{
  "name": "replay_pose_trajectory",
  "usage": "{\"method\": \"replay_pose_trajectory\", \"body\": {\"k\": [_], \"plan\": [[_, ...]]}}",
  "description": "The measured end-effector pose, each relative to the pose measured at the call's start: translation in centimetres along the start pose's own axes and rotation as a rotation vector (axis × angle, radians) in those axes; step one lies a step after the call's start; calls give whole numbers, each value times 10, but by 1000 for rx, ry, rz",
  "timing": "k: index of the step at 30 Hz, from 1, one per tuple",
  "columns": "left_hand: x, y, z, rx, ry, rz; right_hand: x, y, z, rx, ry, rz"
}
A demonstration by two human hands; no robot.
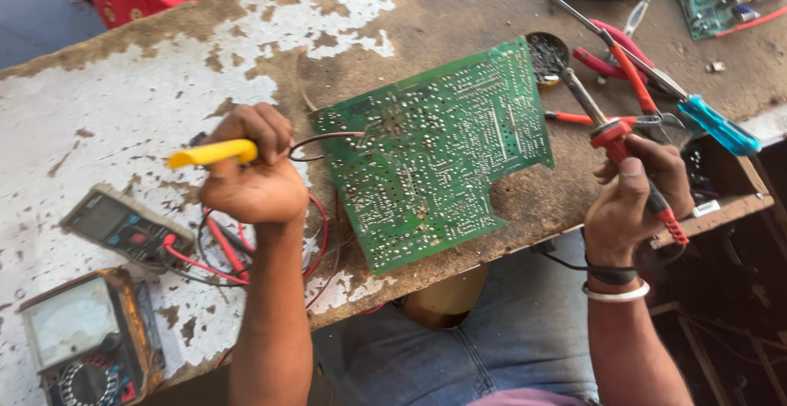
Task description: The person solders a green circuit board using a soldering iron and solder wire. They hold the board with a yellow tool and apply solder to multiple points on the board. The person also uses a screwdriver to adjust components on the board.
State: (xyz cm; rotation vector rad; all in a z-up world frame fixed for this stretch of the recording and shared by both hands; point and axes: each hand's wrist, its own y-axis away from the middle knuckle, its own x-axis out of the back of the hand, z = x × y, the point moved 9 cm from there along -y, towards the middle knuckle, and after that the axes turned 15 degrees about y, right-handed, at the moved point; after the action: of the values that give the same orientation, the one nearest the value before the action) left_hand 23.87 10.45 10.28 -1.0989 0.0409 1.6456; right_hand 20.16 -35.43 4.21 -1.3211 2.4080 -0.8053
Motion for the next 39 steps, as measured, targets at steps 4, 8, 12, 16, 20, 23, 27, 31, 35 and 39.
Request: {"method": "replay_pose_trajectory", "body": {"k": [4, 8, 12, 16, 20, 23, 27, 31, 35, 39], "plan": [[-14, 11, 9, -145, -132, -89, 2, 0, 4, 28, 9, 4], [-23, 14, 6, -127, -5, -163, 3, 0, 7, 23, -7, -1], [-24, 13, -5, -76, 18, -111, 5, -3, 1, -46, -33, -7], [-29, 14, 0, -173, -99, -93, 6, 9, -34, -74, -97, -42], [-42, 13, -1, -202, -156, -171, -7, 36, -78, -47, -33, -225], [-50, 19, 3, -255, -221, -211, -24, 49, -101, 3, 64, -369], [-52, 22, 5, -254, -403, -258, -41, 58, -121, 107, 229, -521], [-56, 22, 2, -249, -393, -295, -53, 60, -135, 320, 461, -633], [-54, 20, 0, -236, -282, -285, -58, 61, -140, 366, 469, -663], [-37, 8, -11, -142, -182, -221, -60, 63, -139, 356, 462, -680]]}}
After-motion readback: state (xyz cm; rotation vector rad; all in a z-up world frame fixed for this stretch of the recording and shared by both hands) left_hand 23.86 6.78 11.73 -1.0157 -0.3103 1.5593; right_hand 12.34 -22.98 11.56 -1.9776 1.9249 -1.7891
